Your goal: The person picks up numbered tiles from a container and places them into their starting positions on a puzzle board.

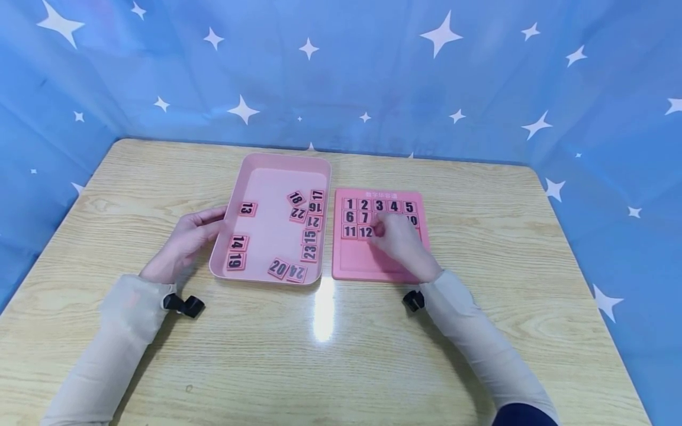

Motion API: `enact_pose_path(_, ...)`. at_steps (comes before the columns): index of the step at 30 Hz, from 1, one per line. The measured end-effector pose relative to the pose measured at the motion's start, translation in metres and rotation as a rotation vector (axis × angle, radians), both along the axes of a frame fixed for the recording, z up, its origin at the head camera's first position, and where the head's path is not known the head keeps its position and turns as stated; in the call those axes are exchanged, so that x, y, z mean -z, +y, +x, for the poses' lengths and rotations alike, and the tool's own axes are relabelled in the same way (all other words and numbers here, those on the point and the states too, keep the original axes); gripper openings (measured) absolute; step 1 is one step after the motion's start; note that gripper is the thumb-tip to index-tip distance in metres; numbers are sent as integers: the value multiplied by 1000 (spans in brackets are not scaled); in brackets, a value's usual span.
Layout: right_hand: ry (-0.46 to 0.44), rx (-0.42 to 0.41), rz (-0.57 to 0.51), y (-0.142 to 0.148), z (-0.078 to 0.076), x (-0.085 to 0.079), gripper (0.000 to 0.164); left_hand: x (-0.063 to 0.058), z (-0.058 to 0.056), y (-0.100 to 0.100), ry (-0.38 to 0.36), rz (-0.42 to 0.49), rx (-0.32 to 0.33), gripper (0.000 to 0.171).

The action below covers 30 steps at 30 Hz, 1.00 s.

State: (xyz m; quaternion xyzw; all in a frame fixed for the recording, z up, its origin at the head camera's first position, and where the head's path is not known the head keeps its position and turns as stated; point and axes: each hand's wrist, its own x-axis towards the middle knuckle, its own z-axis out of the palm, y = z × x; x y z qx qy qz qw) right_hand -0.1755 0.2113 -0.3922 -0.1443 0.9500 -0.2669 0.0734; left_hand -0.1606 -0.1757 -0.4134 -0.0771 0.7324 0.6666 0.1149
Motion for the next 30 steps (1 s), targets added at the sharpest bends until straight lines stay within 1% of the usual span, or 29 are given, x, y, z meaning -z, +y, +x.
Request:
enact_pose_path(7,-20,-5,-43,0,-2,1,20,1,-2,0,-7,12,-1,47)
enact_pose_path(14,-10,-12,-54,1,-2,1,18,2,-4,0,1,17,1,47)
enact_pose_path(18,-7,-10,-63,1,-3,-2,19,2,-3,1,4,19,1,47)
enact_pose_path(25,39,-15,-121,-15,-8,-21,18,1,-3,1,3,13,0,47)
enact_pose_path(28,46,-41,-153,-28,-11,-30,23,1,-3,1,-2,13,-4,47)
enact_pose_path(30,61,-76,-174,-39,-12,-35,25,1,-3,0,-5,16,-5,47)
